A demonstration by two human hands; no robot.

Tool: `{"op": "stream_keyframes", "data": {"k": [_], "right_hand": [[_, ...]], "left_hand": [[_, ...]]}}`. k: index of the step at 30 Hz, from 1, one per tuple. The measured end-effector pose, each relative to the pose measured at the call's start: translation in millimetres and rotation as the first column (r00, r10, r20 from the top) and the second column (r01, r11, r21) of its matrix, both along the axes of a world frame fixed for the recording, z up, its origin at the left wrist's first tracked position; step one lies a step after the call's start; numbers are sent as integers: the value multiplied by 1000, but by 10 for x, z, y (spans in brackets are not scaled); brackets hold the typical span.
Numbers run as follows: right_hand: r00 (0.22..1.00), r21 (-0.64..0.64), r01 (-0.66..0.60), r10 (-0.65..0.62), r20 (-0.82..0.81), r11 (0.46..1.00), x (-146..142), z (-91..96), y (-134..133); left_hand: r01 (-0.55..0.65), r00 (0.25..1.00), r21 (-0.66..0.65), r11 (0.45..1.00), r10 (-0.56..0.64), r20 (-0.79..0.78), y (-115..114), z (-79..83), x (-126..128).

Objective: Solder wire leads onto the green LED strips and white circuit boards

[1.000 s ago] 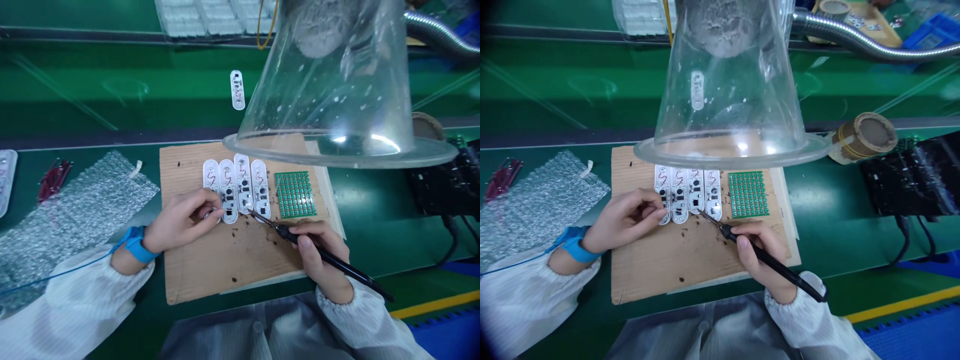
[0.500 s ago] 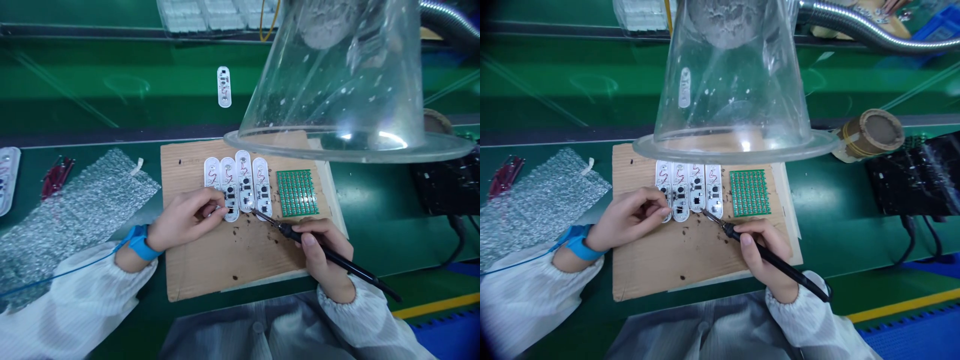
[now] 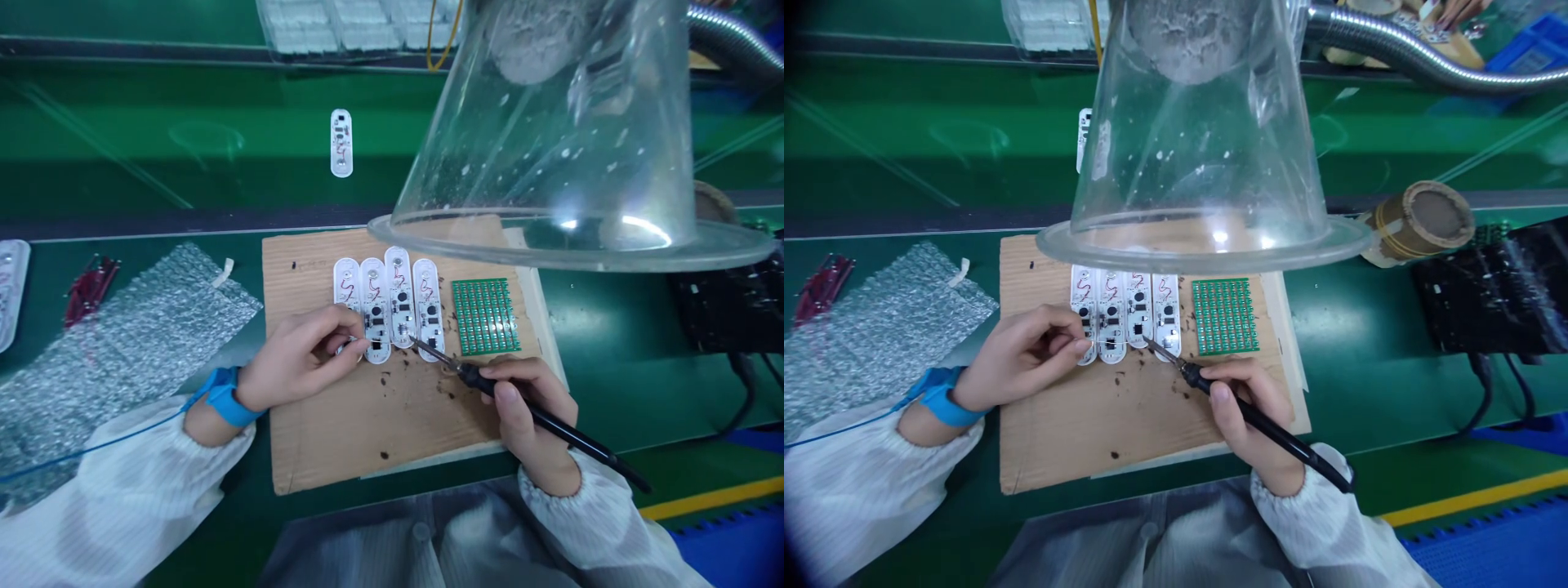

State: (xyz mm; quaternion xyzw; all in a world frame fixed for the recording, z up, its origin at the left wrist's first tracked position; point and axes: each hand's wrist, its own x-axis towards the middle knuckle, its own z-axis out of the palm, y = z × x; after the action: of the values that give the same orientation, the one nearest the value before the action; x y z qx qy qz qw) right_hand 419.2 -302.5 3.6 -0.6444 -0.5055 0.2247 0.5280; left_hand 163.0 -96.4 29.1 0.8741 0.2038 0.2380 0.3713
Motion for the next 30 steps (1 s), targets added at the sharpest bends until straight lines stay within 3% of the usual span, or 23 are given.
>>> {"op": "stream_keyframes", "data": {"k": [6,17,30], "right_hand": [[998,-39,-58,60,36,998,-12,49,32],[1000,-14,-26,26,-13,1000,13,-25,-18],[996,-54,-86,87,32,995,-34,77,59]], "left_hand": [[12,1000,9,1000,-12,-5,11,-6,2],[27,1000,23,999,-27,8,20,-8,-17],[30,999,41,999,-29,-32,26,-12,-17]]}}
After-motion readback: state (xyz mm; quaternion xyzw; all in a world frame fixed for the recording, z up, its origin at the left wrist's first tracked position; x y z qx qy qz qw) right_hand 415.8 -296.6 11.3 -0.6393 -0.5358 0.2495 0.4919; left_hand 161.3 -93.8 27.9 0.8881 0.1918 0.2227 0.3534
